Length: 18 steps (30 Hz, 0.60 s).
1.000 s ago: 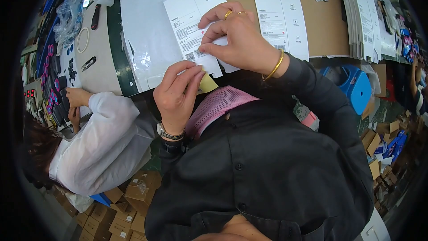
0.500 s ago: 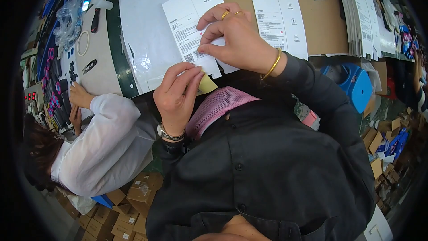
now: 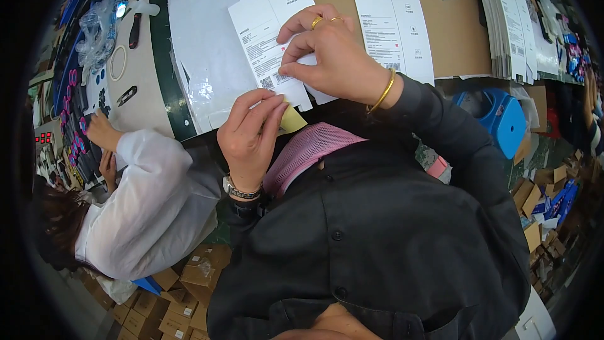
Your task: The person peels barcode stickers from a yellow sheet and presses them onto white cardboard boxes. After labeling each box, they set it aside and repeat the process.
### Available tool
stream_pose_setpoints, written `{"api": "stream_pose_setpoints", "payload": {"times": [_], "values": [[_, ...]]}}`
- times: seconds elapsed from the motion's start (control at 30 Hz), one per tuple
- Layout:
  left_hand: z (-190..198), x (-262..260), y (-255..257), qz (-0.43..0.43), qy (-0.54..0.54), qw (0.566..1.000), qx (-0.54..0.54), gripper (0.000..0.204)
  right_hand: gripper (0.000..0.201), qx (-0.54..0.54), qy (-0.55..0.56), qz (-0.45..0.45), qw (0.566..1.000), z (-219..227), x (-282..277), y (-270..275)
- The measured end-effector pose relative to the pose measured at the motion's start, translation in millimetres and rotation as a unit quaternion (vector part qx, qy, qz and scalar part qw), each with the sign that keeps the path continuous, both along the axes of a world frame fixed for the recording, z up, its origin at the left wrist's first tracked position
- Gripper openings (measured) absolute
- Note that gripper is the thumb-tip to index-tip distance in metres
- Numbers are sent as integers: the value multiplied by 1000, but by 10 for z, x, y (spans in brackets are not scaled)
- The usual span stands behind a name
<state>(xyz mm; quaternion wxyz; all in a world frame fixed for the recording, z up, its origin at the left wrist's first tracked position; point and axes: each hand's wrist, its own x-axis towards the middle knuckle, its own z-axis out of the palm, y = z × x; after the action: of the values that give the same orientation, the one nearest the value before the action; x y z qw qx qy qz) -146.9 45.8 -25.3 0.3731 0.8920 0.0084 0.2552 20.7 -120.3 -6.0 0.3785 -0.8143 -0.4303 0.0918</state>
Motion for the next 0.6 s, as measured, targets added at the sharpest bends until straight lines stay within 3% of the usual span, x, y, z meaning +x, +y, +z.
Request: {"api": "stream_pose_setpoints", "payload": {"times": [0.37,0.6], "values": [[18,-8,2,-9,8,1000,-3,16,14,3,-25,-8,1000,-20,-39,14],[-3,-22,-17,0,10,1000,-6,16,39,22,-83,-86,993,-1,-213,110]]}}
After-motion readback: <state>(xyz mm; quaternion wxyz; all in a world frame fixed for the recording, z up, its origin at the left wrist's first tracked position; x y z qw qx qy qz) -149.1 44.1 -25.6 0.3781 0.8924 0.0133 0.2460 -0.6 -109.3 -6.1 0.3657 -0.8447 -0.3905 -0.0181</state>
